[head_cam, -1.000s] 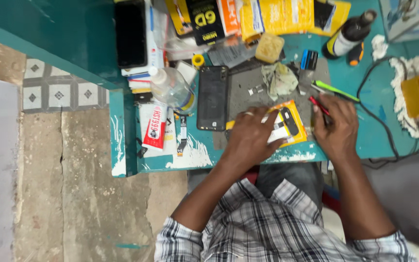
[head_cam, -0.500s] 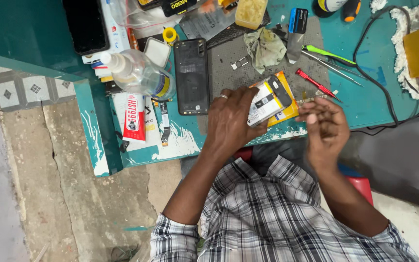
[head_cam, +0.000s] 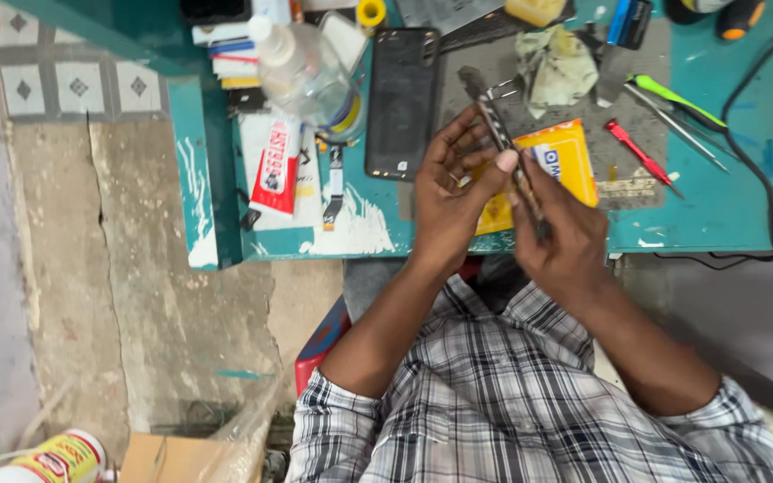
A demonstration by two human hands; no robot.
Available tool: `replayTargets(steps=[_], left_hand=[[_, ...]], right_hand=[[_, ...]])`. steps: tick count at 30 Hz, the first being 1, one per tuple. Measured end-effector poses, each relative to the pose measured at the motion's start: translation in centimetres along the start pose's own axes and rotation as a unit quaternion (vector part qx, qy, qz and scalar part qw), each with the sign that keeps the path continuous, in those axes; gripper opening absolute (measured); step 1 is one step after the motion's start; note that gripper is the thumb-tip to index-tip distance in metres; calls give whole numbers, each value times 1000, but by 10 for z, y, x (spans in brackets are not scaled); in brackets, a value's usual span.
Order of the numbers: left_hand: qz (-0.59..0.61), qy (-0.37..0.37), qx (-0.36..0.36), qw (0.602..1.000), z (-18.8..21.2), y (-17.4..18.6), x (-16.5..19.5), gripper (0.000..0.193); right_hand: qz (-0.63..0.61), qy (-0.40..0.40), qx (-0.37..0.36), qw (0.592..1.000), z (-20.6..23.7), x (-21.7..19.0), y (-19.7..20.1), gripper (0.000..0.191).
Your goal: The person repairs a disassembled smartphone at a workbench. They hold the phone body with the battery exposed, apply liquid from a brown bottle onto it, pry at the edge with a spudger, press components into place, and handle a small flex cable part while working on the device.
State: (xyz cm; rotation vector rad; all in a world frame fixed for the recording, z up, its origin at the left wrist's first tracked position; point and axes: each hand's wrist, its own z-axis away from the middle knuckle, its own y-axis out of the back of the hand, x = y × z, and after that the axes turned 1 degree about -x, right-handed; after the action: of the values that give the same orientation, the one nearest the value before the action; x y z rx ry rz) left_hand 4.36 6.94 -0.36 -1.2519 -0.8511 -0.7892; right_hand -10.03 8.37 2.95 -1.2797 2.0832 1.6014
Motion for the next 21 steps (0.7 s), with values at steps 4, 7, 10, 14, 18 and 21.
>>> replayTargets(steps=[4,7,10,14,18,21], left_hand=[[8,-22,43,999,25,39,-5,56],[-37,-56,107,992,47,68,-4,55],[-48,-123,151,980,64,86,12,53],[-420,-250,107,866,63,91,59,81],[-632,-298,-25,715,34,75,99,132],[-680,-202,-122,694,12,57,112,152]], right_hand=[[86,77,-97,989,-31,9,10,40],[199,221,-97,950,-47,15,9,36],[276,275,-114,914,-57,17,9,32],[349,342,-114,865,-62,20,11,31],[387,382,-124,830,-63,22,13,37],[393,397,-128,820,-64,24,15,39]])
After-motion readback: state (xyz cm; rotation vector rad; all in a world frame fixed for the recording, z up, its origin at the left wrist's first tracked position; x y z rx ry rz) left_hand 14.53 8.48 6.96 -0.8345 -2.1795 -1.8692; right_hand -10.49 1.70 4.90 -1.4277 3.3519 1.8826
